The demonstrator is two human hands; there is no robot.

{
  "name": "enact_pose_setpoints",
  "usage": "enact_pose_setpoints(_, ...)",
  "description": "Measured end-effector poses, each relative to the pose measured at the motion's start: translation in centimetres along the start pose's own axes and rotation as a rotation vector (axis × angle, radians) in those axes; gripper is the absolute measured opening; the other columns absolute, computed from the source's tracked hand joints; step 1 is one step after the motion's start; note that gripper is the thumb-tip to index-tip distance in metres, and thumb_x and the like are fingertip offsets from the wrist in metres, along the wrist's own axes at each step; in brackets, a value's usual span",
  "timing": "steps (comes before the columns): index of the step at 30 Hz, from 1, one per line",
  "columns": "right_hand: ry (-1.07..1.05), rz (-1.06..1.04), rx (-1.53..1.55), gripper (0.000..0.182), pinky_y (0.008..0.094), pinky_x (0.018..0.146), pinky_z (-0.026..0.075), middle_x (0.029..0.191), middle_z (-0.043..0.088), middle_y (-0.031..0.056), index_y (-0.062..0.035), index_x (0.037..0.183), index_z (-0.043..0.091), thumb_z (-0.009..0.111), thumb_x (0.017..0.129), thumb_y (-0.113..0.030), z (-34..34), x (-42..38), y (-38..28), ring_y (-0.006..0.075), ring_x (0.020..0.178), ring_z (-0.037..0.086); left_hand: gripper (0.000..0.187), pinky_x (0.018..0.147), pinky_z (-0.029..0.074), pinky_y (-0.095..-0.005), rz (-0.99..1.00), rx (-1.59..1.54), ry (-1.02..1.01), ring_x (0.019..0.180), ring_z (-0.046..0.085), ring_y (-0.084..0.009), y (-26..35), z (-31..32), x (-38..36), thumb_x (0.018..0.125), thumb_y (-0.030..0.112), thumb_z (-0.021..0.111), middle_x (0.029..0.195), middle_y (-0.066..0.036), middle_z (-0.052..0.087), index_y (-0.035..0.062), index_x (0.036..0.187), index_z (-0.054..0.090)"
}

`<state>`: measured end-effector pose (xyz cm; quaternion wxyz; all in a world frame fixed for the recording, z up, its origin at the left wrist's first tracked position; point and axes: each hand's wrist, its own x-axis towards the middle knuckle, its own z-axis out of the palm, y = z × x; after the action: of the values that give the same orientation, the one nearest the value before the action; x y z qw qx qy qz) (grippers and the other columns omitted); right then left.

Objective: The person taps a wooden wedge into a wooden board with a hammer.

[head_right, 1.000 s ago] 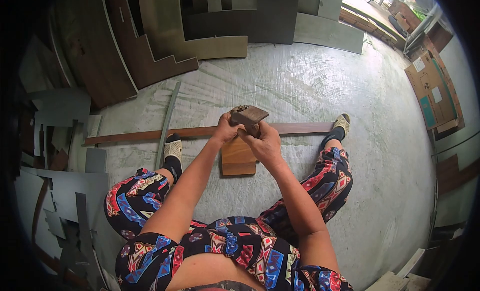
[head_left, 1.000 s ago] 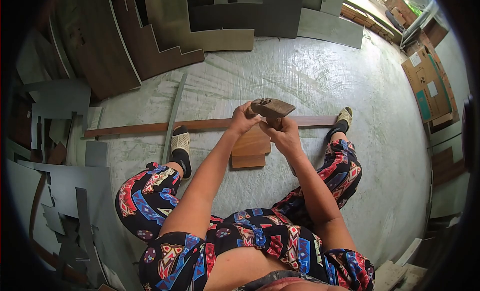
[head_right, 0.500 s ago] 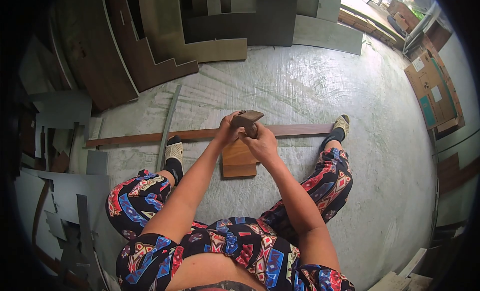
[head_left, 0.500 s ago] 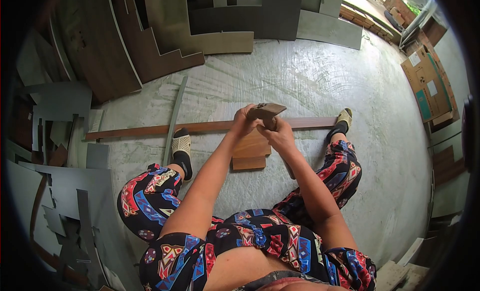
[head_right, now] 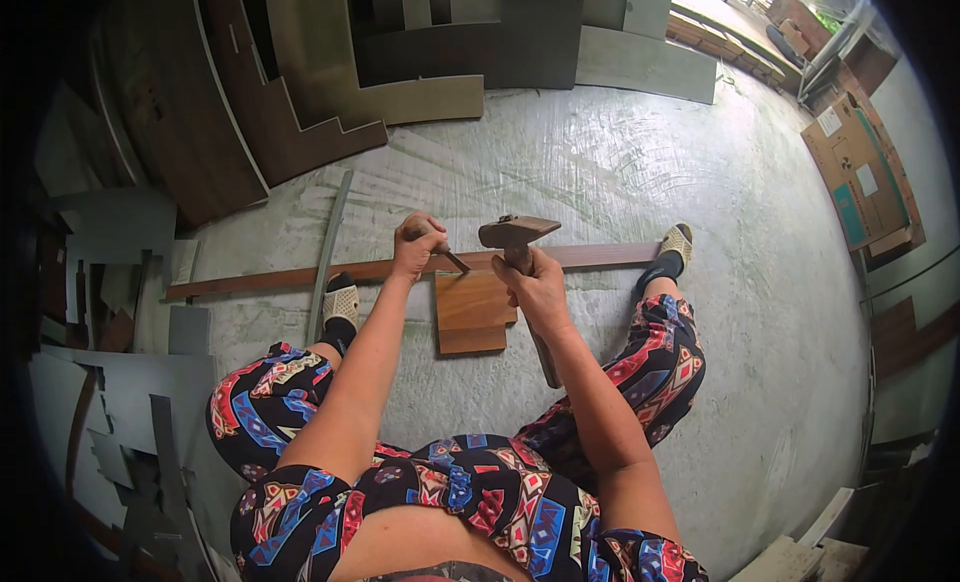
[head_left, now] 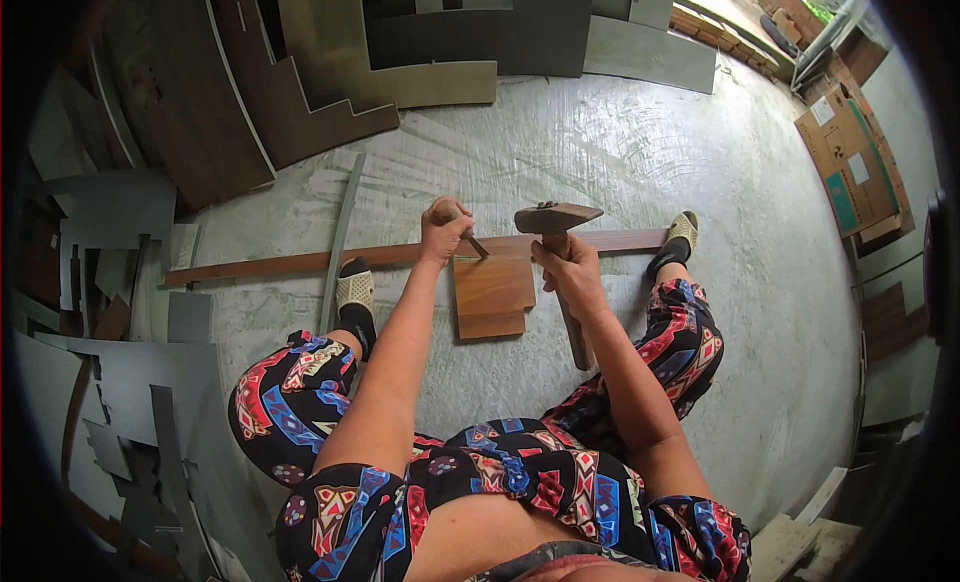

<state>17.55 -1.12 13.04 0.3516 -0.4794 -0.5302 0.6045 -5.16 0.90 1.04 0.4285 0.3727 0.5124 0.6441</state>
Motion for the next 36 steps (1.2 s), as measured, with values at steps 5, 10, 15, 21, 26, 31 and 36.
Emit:
enact_pose_setpoints(5,-0.006,-0.038,-0.065,0.02,0.0216,0.043,0.04,0.064,0.052,-0.0024,-0.0042,0.083,0.058,0.07,0.082,-0.02,-0.1,-0.1,-0.1,0.0055,0.049,0.048,0.014,0.063,0.049,-0.0258,0.002,0.046,-0.125,0.067,0.056,-0.0088,0.7,1.4,-0.5,0.069,0.003,0.067,0.073,0.0,0.059,0.0056,0.078,0.058)
enact_pose_setpoints(10,-0.011,-0.023,-0.076,0.026,0.0223,0.045,0.042,0.062,0.05,-0.0033,-0.003,0.084,0.059,0.07,0.081,-0.026,0.5,-0.3,-0.5,0.0053,0.051,0.048,0.013,0.061,0.045,-0.024,0.035,0.122,-0.186,0.065,0.052,-0.0066,1.3,1.6,-0.9,0.067,0.005,0.067,0.07,0.004,0.055,0.0072,0.075,0.056)
enact_pose_setpoints(15,-0.026,-0.044,-0.066,0.025,0.0224,0.045,0.042,0.062,0.05,-0.0035,-0.0034,0.085,0.06,0.071,0.081,-0.026,0.8,-0.3,-0.4,0.0052,0.051,0.049,0.014,0.061,0.044,-0.0241,0.052,0.105,-0.167,0.065,0.05,-0.0066,1.5,1.5,-1.0,0.066,0.005,0.066,0.069,0.004,0.054,0.0075,0.074,0.056)
enact_pose_setpoints(21,-0.03,-0.184,-0.131,0.03,0.027,0.054,0.045,0.067,0.056,-0.0022,-0.001,0.089,0.06,0.071,0.08,-0.027,2.0,-0.3,-0.9,0.0087,0.059,0.054,0.014,0.062,0.043,-0.0235,0.073,0.143,-0.196,0.066,0.048,-0.0057,0.3,2.3,-0.9,0.066,0.003,0.066,0.069,0.005,0.053,0.0071,0.075,0.056)
enact_pose_setpoints(26,0.002,-0.101,-0.641,0.037,0.0341,0.068,0.046,0.074,0.064,0.0099,-0.0032,0.096,0.062,0.073,0.076,-0.033,3.1,1.1,-0.2,0.017,0.069,0.059,0.017,0.065,0.044,-0.023,0.145,0.214,-0.238,0.07,0.048,-0.0043,0.0,3.2,-1.1,0.069,-0.002,0.066,0.072,0.005,0.054,0.0069,0.081,0.058)
enact_pose_setpoints(31,-0.036,-0.084,-0.311,0.035,0.0332,0.067,0.046,0.074,0.063,0.0112,-0.0037,0.093,0.063,0.073,0.076,-0.032,3.2,0.7,-0.7,0.0165,0.069,0.059,0.018,0.065,0.045,-0.0238,0.053,0.094,-0.201,0.07,0.049,-0.005,0.4,2.9,-1.3,0.069,-0.001,0.068,0.071,0.006,0.054,0.0058,0.083,0.058)
enact_pose_setpoints(36,-0.053,-0.117,-0.425,0.033,0.0323,0.065,0.046,0.075,0.064,0.0113,-0.0033,0.093,0.063,0.073,0.076,-0.03,2.9,0.6,-0.5,0.0161,0.068,0.06,0.021,0.066,0.046,-0.0245,0.098,0.259,-0.215,0.07,0.05,-0.0052,-0.1,3.0,-1.2,0.068,0.0,0.07,0.073,0.006,0.056,0.0059,0.085,0.059)
